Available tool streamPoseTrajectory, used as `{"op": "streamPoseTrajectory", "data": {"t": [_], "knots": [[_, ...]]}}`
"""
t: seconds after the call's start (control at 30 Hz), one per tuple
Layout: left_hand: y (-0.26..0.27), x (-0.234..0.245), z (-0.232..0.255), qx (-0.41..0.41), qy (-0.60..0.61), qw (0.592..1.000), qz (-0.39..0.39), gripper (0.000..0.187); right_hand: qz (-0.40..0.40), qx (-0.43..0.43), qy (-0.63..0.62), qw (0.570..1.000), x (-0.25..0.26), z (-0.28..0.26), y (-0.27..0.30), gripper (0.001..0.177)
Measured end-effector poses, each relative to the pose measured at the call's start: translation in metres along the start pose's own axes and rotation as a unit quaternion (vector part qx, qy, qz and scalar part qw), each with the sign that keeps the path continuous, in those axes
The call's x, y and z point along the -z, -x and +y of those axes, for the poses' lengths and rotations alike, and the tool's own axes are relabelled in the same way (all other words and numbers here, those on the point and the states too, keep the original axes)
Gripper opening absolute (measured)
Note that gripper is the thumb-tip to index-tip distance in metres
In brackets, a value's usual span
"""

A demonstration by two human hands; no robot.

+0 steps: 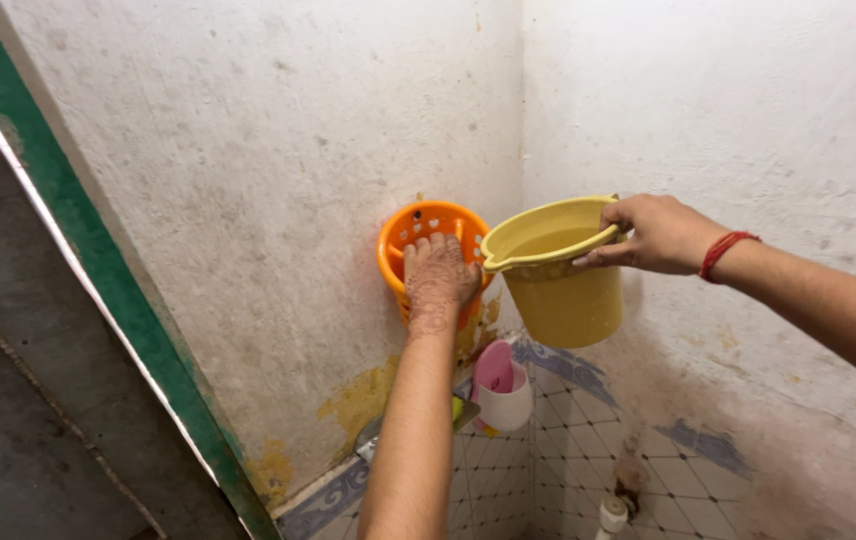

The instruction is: The person scrubs a wall-mounted orange plastic basket and a metal soap dish with a yellow sponge, rinsing them with water from a yellow jug. They then wash a pink plastic cup on the tiled floor using the same sponge and water.

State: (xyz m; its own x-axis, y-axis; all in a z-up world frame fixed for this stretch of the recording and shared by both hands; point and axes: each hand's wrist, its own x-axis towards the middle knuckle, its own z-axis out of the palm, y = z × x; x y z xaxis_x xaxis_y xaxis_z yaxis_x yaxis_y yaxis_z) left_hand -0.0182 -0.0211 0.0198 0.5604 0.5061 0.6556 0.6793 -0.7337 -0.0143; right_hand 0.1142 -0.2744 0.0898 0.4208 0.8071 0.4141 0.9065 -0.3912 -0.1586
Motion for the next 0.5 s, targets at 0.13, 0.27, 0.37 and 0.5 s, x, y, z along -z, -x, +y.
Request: {"op": "streamPoseTrajectory", "data": {"t": [0.13,0.27,0.37,0.5], "knots": [[-0.006,-0.009,-0.003,-0.029,-0.026,0.999,0.035,0.065,0.008,-0.011,-0.016,1.0,-0.004,0.027,0.025,0.046],[0.009,-0.013,0.006,-0.092,-0.046,0.982,0.161,0.062,0.012,-0.011,-0.074,0.997,-0.003,0.05,0.052,0.035],[0.036,-0.004,0.034,-0.126,-0.036,0.965,0.226,0.048,0.009,-0.016,-0.077,0.997,0.001,0.061,0.068,0.034],[0.078,0.006,0.078,-0.049,0.151,0.982,0.101,0.037,0.02,0.019,-0.103,0.994,-0.004,0.073,0.087,0.036]]}}
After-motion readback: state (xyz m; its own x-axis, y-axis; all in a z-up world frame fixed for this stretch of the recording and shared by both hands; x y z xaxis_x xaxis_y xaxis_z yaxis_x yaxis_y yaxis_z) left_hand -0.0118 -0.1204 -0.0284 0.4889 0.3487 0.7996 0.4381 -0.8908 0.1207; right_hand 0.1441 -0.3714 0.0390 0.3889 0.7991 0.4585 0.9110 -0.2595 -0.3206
